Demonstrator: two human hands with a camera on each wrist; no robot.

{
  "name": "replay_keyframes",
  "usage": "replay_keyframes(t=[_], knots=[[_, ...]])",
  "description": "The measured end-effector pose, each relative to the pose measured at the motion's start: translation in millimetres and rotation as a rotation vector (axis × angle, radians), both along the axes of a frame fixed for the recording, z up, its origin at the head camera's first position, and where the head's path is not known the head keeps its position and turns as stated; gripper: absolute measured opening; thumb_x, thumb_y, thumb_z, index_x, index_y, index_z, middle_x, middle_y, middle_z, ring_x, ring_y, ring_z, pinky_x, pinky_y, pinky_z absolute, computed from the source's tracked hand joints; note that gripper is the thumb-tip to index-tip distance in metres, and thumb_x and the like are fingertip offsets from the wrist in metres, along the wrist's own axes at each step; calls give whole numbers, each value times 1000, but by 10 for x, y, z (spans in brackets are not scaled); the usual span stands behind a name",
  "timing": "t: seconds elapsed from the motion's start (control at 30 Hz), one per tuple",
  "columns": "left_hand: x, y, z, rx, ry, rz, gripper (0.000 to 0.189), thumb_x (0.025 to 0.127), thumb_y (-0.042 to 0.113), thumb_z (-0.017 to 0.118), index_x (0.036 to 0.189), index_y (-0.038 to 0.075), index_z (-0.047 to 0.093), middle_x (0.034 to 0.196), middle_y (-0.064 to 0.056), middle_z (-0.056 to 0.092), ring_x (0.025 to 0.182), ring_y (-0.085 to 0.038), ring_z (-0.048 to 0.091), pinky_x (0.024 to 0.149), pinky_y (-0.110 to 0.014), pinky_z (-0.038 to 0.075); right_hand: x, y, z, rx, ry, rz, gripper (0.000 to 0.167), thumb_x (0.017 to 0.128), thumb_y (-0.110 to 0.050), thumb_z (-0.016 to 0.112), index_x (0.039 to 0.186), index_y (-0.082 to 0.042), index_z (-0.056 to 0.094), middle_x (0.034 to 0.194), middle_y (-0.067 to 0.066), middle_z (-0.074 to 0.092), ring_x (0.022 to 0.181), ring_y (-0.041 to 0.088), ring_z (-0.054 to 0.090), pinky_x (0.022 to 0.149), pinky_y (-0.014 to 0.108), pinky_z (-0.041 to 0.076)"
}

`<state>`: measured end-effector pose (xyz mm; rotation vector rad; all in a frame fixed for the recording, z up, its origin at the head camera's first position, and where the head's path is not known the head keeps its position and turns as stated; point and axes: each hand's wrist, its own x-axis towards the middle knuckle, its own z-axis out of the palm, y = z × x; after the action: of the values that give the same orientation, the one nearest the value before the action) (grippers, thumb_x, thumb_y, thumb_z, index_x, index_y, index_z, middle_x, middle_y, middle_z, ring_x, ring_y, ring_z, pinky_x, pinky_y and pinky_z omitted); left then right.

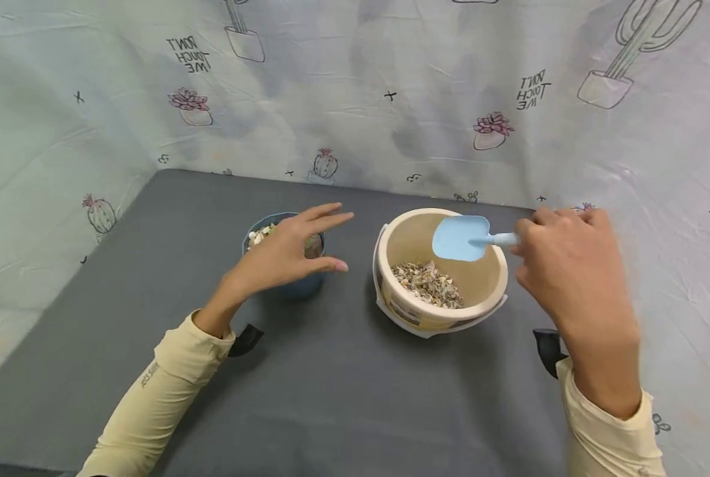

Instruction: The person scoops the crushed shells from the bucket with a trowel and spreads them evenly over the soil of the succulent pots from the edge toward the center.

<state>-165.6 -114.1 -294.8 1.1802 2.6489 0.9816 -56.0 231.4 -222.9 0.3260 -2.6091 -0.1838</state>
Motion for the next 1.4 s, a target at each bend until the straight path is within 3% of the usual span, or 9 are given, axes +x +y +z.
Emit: replay_keyframes(t=[0.17, 0.4, 0.53, 0.6, 0.67, 0.97, 1.17, 1.27, 1.4], knots=[[82, 441, -91, -12, 33, -114, 78, 87, 41, 85, 154, 13, 55, 169, -20, 35, 150, -38, 49, 116, -50, 51, -301, -56, -270, 200, -76, 86, 20, 65, 11, 75, 63, -3, 61, 68, 15, 56, 71, 39, 57, 75, 55, 44], [163, 667, -224, 7, 71, -121, 55, 87, 38, 84, 132, 9, 73, 166, -23, 40, 137, -34, 62, 104, -42, 59, -505, -95, -604, 318, -73, 187, 34, 73, 11, 79, 57, -9, 57, 68, 10, 53, 73, 33, 57, 77, 48, 46], [158, 694, -254, 31, 66, -140, 55, 87, 39, 84, 133, 12, 74, 165, -22, 40, 81, -24, 77, 78, -29, 58, -514, -11, -660, 300, -150, 163, 23, 69, 9, 81, 65, -8, 65, 70, 8, 53, 76, 30, 57, 83, 51, 43], [153, 711, -265, 42, 52, -146, 55, 87, 39, 84, 135, 13, 73, 166, -22, 39, 51, -16, 59, 63, -23, 48, -514, 42, -660, 290, -166, 168, 22, 65, 9, 81, 68, -8, 67, 70, 6, 52, 75, 28, 55, 83, 52, 42], [150, 716, -277, 54, 37, -140, 56, 87, 39, 84, 136, 15, 72, 166, -20, 38, 41, -11, 36, 56, -21, 37, -519, 73, -653, 281, -180, 178, 23, 63, 8, 82, 71, -9, 69, 69, 5, 52, 74, 28, 54, 83, 52, 40], [158, 661, -314, 108, 18, -104, 54, 85, 34, 86, 132, 11, 74, 164, -22, 41, 41, -4, 29, 48, -17, 30, -585, 22, -681, 113, -374, 198, 12, 80, -4, 83, 84, -13, 77, 70, 3, 67, 72, 23, 65, 89, 54, 40], [150, 663, -310, 120, 11, -108, 54, 86, 34, 86, 134, 12, 73, 166, -22, 39, 40, -9, 41, 49, -17, 33, -519, 60, -720, -17, -362, 204, 10, 87, -3, 77, 88, -13, 79, 73, 2, 70, 74, 23, 66, 90, 60, 38], [157, 651, -321, 127, 26, -102, 55, 86, 35, 85, 135, 15, 73, 166, -20, 39, 68, -19, 73, 56, -20, 42, -486, 96, -702, -67, -339, 192, 11, 89, -3, 75, 93, -11, 80, 77, 4, 72, 74, 24, 66, 90, 60, 38], [164, 648, -325, 106, 51, -73, 65, 85, 39, 85, 143, 16, 66, 164, -17, 43, 118, -35, 74, 82, -34, 60, -427, 149, -672, -124, -309, 180, 13, 90, -1, 73, 95, -9, 81, 77, 4, 72, 72, 22, 64, 88, 58, 37]])
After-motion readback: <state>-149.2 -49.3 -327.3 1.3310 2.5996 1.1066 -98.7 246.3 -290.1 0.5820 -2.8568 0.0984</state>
